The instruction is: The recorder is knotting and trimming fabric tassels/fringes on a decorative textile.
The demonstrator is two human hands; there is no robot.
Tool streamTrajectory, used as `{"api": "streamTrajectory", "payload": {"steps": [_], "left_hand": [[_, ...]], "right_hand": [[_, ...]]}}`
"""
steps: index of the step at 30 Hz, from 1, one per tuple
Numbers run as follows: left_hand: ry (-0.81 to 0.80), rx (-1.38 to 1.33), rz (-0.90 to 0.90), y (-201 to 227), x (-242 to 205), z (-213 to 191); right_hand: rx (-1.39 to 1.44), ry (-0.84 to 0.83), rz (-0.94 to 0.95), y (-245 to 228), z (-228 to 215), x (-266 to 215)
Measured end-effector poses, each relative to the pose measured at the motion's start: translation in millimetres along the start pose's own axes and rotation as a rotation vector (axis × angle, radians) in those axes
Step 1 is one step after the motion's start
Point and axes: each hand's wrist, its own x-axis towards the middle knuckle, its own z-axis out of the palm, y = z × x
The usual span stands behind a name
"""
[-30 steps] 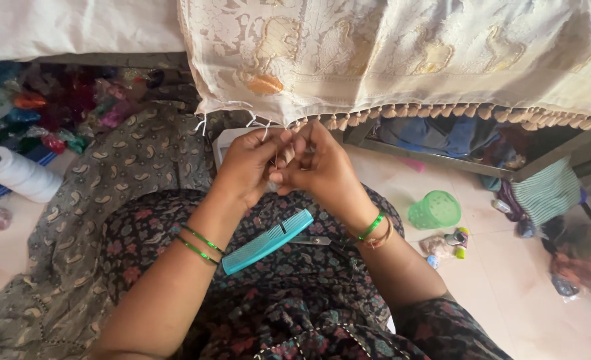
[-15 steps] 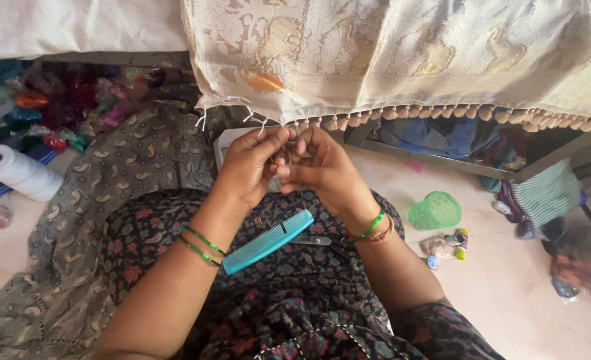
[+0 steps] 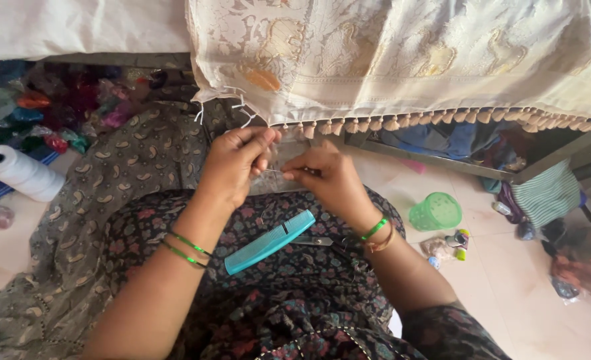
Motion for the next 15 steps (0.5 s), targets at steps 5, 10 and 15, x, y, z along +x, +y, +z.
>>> {"api": "streamTrajectory", "payload": {"steps": [5,10,15], "left_hand": [[-0.095,0.133,-0.051,13,3,-12],[-0.224,0.249,-0.045,41,-5,-6],[-0.123,0.401,0.221,18,2,-23]], "right_hand": [[-0.239,0.065,-0.245,-17,-27,27],[-0.313,0.083,-0.419,-31,-39,60],[-0.314,-0.007,-0.570,-45,-37,82]]}}
